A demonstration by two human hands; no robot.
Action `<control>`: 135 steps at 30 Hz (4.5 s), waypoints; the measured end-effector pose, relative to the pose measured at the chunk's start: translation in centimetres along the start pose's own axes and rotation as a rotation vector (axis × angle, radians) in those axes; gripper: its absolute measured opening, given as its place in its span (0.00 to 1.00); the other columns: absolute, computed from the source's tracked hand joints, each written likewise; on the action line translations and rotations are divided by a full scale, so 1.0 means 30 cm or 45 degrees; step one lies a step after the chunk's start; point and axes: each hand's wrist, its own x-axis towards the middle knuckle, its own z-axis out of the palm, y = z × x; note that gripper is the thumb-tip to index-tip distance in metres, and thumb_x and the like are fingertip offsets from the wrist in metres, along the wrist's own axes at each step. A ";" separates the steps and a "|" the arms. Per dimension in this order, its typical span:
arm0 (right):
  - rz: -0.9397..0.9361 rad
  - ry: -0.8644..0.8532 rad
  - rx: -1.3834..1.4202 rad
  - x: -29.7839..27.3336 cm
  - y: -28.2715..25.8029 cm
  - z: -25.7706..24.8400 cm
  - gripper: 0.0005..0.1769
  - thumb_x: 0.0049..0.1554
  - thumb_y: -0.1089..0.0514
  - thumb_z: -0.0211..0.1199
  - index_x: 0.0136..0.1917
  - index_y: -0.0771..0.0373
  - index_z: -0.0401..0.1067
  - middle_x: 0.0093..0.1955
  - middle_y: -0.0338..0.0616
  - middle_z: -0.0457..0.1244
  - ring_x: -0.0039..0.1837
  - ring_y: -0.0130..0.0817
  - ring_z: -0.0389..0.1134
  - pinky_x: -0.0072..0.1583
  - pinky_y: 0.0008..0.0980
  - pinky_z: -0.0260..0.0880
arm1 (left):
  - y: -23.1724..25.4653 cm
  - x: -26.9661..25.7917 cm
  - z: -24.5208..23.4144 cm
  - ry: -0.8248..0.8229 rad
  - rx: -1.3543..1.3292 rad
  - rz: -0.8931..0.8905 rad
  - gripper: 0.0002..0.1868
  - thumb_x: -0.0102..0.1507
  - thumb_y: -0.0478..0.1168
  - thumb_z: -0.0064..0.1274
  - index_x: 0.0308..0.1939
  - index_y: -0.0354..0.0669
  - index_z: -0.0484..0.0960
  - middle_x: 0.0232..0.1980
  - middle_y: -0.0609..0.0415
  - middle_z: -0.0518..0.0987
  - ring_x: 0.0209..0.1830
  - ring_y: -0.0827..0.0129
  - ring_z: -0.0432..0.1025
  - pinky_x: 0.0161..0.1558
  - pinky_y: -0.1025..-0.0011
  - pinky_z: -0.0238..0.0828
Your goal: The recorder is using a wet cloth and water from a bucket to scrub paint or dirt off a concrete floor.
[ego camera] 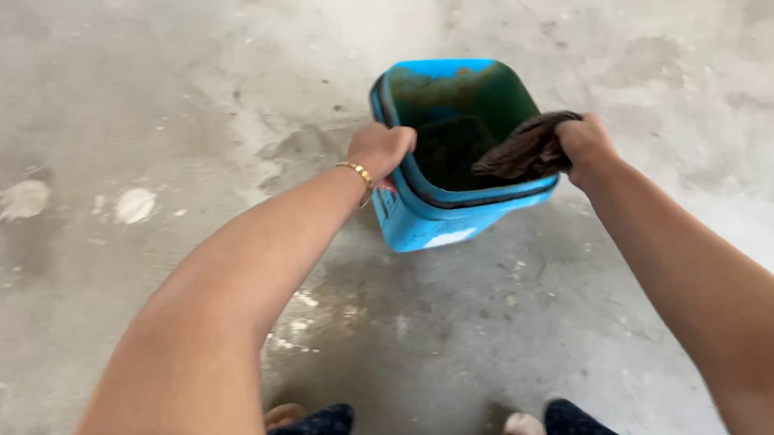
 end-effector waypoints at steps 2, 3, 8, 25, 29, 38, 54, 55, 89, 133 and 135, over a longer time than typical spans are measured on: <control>0.031 -0.019 0.037 -0.075 -0.034 0.087 0.10 0.56 0.68 0.53 0.50 0.76 0.68 0.42 0.53 0.66 0.39 0.42 0.71 0.36 0.43 0.72 | 0.005 0.001 -0.132 0.026 0.109 0.068 0.21 0.51 0.45 0.55 0.33 0.25 0.81 0.40 0.36 0.82 0.34 0.42 0.81 0.30 0.51 0.83; 0.024 -0.008 0.031 -0.110 -0.040 0.136 0.09 0.56 0.68 0.52 0.48 0.76 0.70 0.41 0.52 0.66 0.38 0.42 0.71 0.36 0.45 0.70 | -0.007 0.002 -0.204 -0.013 0.190 0.077 0.20 0.51 0.45 0.53 0.32 0.25 0.81 0.39 0.35 0.83 0.33 0.42 0.82 0.30 0.53 0.83; 0.164 -0.078 0.073 -0.332 -0.151 0.466 0.11 0.57 0.67 0.51 0.47 0.70 0.74 0.41 0.47 0.69 0.39 0.41 0.73 0.41 0.45 0.78 | -0.136 0.001 -0.564 -0.038 0.257 0.068 0.20 0.54 0.45 0.52 0.30 0.22 0.77 0.38 0.33 0.82 0.33 0.40 0.82 0.30 0.54 0.84; -0.079 -0.750 -0.522 -0.728 -0.648 1.435 0.14 0.56 0.58 0.56 0.55 0.62 0.72 0.49 0.45 0.70 0.48 0.35 0.71 0.47 0.40 0.74 | -0.494 -0.204 -1.629 0.482 0.397 -0.180 0.20 0.58 0.45 0.51 0.40 0.29 0.84 0.39 0.35 0.84 0.31 0.48 0.80 0.35 0.57 0.77; -0.062 -0.782 -0.301 -0.632 -0.816 1.399 0.15 0.58 0.59 0.56 0.59 0.61 0.70 0.55 0.44 0.70 0.51 0.33 0.74 0.53 0.43 0.78 | -0.587 -0.209 -1.781 0.483 0.438 -0.256 0.21 0.60 0.45 0.51 0.42 0.26 0.84 0.40 0.35 0.83 0.34 0.47 0.78 0.38 0.53 0.76; -0.165 -0.881 -0.259 -0.341 -0.746 1.111 0.15 0.65 0.62 0.57 0.65 0.68 0.66 0.60 0.46 0.70 0.59 0.37 0.74 0.59 0.43 0.77 | -0.755 -0.098 -1.997 0.236 0.343 -0.443 0.25 0.65 0.49 0.45 0.61 0.40 0.76 0.57 0.43 0.79 0.55 0.53 0.74 0.54 0.50 0.75; -0.269 -1.080 -1.063 -0.223 0.120 1.112 0.53 0.49 0.41 0.74 0.74 0.64 0.49 0.77 0.61 0.47 0.79 0.55 0.49 0.74 0.59 0.54 | -0.359 0.090 -1.202 0.734 1.318 0.517 0.39 0.69 0.55 0.54 0.69 0.25 0.61 0.69 0.26 0.63 0.67 0.33 0.62 0.58 0.43 0.67; -0.540 -1.042 -1.159 -0.218 0.146 1.119 0.59 0.49 0.35 0.73 0.78 0.64 0.46 0.80 0.62 0.42 0.81 0.59 0.44 0.75 0.63 0.49 | -0.391 0.102 -1.167 0.770 1.322 0.546 0.41 0.69 0.56 0.56 0.71 0.25 0.60 0.70 0.25 0.59 0.68 0.32 0.60 0.59 0.43 0.66; -1.404 -1.027 -1.168 -0.429 0.360 1.115 0.29 0.51 0.58 0.76 0.65 0.39 0.75 0.66 0.42 0.65 0.68 0.49 0.62 0.69 0.50 0.68 | -0.452 0.067 -1.130 0.813 1.141 0.921 0.41 0.62 0.40 0.60 0.72 0.27 0.56 0.67 0.25 0.54 0.70 0.31 0.55 0.71 0.45 0.59; -0.955 -0.646 -1.226 -0.402 0.438 0.746 0.36 0.42 0.59 0.75 0.65 0.48 0.72 0.68 0.51 0.62 0.70 0.54 0.61 0.70 0.51 0.65 | -0.601 0.076 -1.229 0.793 1.840 0.960 0.20 0.67 0.45 0.51 0.58 0.38 0.74 0.68 0.43 0.60 0.77 0.45 0.50 0.70 0.42 0.47; -0.913 -0.403 -1.276 -0.226 0.493 0.666 0.34 0.46 0.60 0.75 0.66 0.53 0.72 0.68 0.53 0.63 0.71 0.54 0.61 0.72 0.52 0.63 | -0.580 0.063 -1.230 0.780 1.826 0.934 0.19 0.67 0.45 0.51 0.58 0.38 0.75 0.67 0.43 0.61 0.77 0.45 0.50 0.71 0.42 0.47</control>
